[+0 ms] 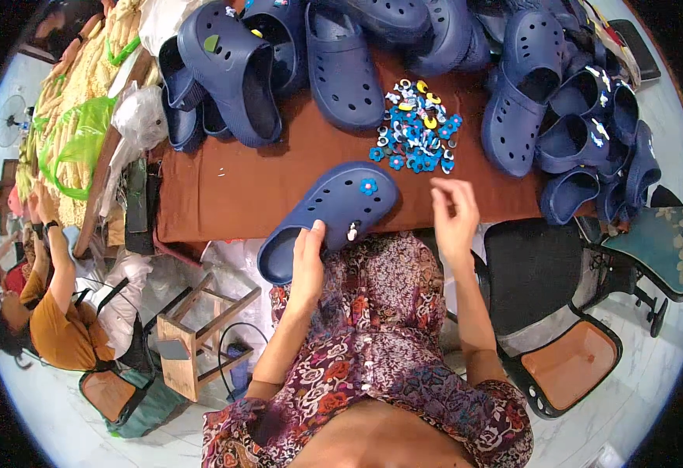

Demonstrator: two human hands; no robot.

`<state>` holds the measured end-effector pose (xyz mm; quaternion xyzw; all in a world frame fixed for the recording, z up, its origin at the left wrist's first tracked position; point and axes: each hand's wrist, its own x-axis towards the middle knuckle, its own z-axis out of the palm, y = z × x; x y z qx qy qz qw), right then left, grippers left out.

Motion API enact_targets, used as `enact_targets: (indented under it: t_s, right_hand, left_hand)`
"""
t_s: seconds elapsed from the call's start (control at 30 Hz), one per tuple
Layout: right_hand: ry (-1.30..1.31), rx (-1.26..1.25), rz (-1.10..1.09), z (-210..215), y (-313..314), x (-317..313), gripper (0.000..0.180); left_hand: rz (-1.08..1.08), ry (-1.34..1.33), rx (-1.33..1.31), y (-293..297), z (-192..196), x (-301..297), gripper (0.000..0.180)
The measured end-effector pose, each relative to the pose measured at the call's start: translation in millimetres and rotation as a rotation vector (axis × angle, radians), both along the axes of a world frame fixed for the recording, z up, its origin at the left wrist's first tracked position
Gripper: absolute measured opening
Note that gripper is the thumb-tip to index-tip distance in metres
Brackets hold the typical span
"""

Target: Attaching decorative plastic charms to the holes in blue rubber clogs.

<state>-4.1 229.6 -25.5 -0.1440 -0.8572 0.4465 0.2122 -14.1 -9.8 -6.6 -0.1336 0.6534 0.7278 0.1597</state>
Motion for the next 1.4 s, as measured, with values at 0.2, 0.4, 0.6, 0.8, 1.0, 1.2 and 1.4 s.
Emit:
enact_targets:
  t_s: [0.2,0.4,0.6,0.8,1.0,1.2,1.4]
  right_hand:
    - [-0.059,0.239,-0.104,-25,38,-20,0.023]
    - [-0.079,0.347,-0.061,-35,46,-25,0.024]
    - [-0.066,0.312,-0.059,-35,46,-26,0.02]
    - [-0.066,0.32,-0.03,-31,44,-26,0.015]
    - [-0.095,0.245,-0.042,-33,48,-23,0.011]
    - [-0.131,0.266,-0.105,-33,56,-22,0.012]
    - [-0.144,0.175,-0.171,-29,57,-21,0.016]
  left_hand:
    - [-0.062,-0.181,0.007,-8,9,-3,0.043]
    - [-0.1,-0.167,0.221,-23,8,-6,0.027]
    - [0.022,-0.204,0.573,-27,-6,-12,0.025]
    - [0.119,-0.433,0.804,-28,-6,-17,0.039]
    - [0.189,-0.419,0.808,-26,-7,-11,0.035]
    - [0.199,-0.397,0.81,-23,-8,-11,0.034]
    - [0.243,-0.389,0.794,-21,-4,-11,0.036]
